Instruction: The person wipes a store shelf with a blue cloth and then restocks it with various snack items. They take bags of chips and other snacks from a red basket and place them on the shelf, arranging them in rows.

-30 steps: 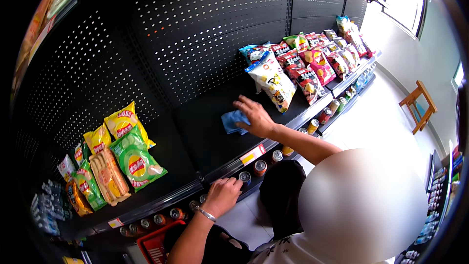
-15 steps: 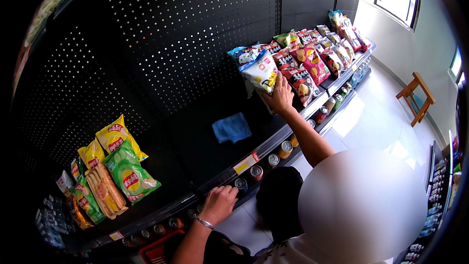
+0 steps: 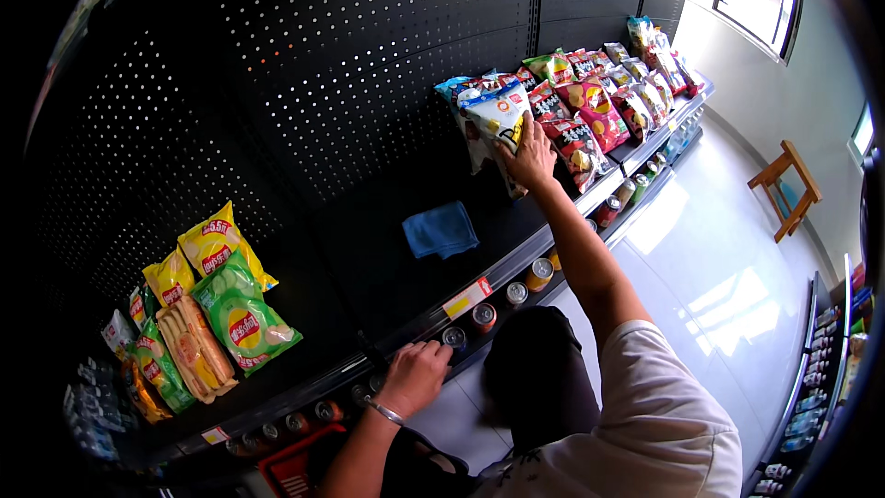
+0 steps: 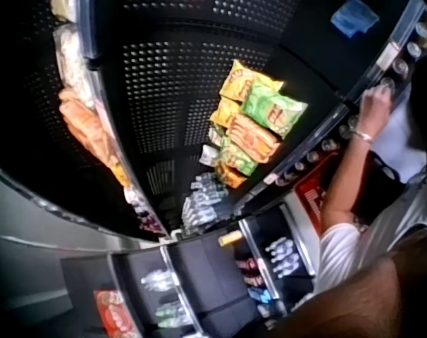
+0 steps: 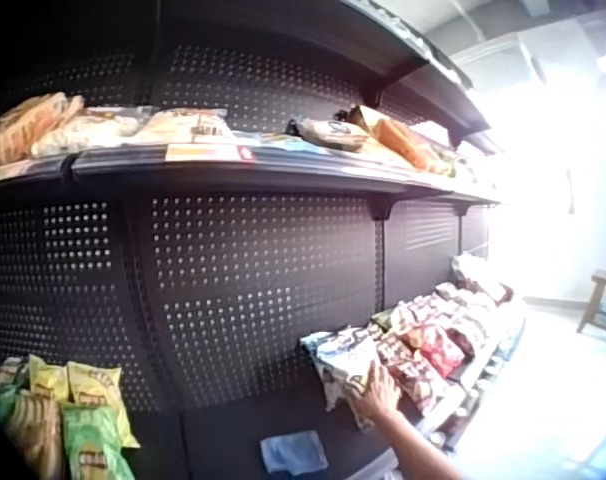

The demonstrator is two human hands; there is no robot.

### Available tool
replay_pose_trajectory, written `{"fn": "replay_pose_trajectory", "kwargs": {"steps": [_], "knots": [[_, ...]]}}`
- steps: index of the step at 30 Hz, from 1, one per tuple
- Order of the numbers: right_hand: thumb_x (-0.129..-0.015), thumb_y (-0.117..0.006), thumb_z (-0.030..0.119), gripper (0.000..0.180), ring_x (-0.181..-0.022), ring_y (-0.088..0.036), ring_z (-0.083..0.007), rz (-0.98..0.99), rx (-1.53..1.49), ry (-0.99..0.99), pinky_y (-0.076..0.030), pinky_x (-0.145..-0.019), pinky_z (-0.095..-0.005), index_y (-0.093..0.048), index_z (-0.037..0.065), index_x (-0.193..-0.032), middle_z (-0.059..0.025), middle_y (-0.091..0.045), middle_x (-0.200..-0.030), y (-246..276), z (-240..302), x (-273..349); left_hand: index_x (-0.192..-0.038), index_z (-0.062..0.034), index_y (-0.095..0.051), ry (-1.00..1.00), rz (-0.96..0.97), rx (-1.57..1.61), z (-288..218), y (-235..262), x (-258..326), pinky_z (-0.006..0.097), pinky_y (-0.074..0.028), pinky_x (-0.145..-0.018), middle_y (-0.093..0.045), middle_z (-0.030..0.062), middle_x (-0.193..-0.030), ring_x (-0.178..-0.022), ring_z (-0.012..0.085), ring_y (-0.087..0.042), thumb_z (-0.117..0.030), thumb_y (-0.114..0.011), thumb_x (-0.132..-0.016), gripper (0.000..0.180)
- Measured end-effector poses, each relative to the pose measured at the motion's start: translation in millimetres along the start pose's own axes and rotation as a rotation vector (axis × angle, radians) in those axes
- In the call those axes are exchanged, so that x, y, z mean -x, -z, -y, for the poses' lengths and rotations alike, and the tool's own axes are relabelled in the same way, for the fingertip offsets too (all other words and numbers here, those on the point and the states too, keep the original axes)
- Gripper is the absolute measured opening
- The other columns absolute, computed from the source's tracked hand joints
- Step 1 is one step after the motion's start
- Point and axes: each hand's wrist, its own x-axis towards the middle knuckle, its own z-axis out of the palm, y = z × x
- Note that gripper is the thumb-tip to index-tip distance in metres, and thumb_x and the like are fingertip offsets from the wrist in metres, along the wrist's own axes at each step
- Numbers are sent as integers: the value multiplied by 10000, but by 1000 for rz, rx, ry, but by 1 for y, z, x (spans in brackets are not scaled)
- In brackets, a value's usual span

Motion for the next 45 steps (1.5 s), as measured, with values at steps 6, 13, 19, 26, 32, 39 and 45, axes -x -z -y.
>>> {"fn": "replay_pose_trajectory", "kwargs": {"steps": [6, 13, 19, 26, 32, 39, 45], "knots": [[-813, -659, 635, 1078, -1284, -470, -421, 199, 101, -382, -386, -1004, -566, -89, 127, -1574, -248, -445, -1399, 18, 23, -14, -979, -70, -639, -8, -1, -14, -6, 0, 0, 376, -520, -816, -637, 82, -884, -861, 269, -656, -120, -726, -795, 210], [-764, -786, 237, 767, -1348, -405, -395, -80, -145, 609, -347, -1097, -500, -412, 71, -1413, -218, -397, -1463, 26, 69, 57, -935, -65, -628, 29, -40, -10, -4, 3, 9, 381, -520, -820, -637, 84, -882, -857, 270, -657, -108, -734, -783, 191], [-969, -447, 597, 751, -1484, -217, -355, 693, 25, 864, -210, -1192, -496, -341, 96, -1519, -194, -272, -1585, -28, 88, 132, -924, -63, -637, 15, -19, 10, -5, 6, 6, 385, -518, -802, -638, 94, -857, -853, 276, -655, -106, -729, -782, 174], [-980, -463, 549, 735, -1492, -201, -341, 629, 109, 736, -171, -1203, -495, -307, 92, -1533, -186, -252, -1598, -6, 28, 121, -946, -62, -623, 32, -36, 29, -4, 11, 3, 392, -515, -799, -629, 95, -871, -865, 280, -648, -105, -723, -789, 191], [-978, -497, 501, 710, -1489, -211, -338, 655, 130, 675, -191, -1201, -490, -311, 92, -1528, -170, -247, -1602, 11, -2, 113, -966, -61, -614, 12, -61, -10, -4, 6, 13, 384, -509, -832, -630, 95, -917, -894, 269, -645, -114, -711, -806, 194], [-978, -585, 307, 632, -1436, -341, -330, 440, 124, 874, -278, -1152, -499, -323, 132, -1526, -153, -371, -1547, -23, -78, 99, -1129, -36, -620, 90, -578, 287, -36, 91, 77, 359, -526, -844, -654, 95, -1020, -956, 231, -658, -84, -705, -837, 308], [-1018, -543, 291, 521, -1379, -430, -320, 522, -327, 557, -331, -1136, -406, -443, -10, -1431, -211, -456, -1475, -28, -49, 90, -1092, 3, -609, 1104, -1330, 419, -56, 12, 325, 278, -550, -845, -678, 104, -964, -954, 127, -678, -39, -673, -905, 203]]}}
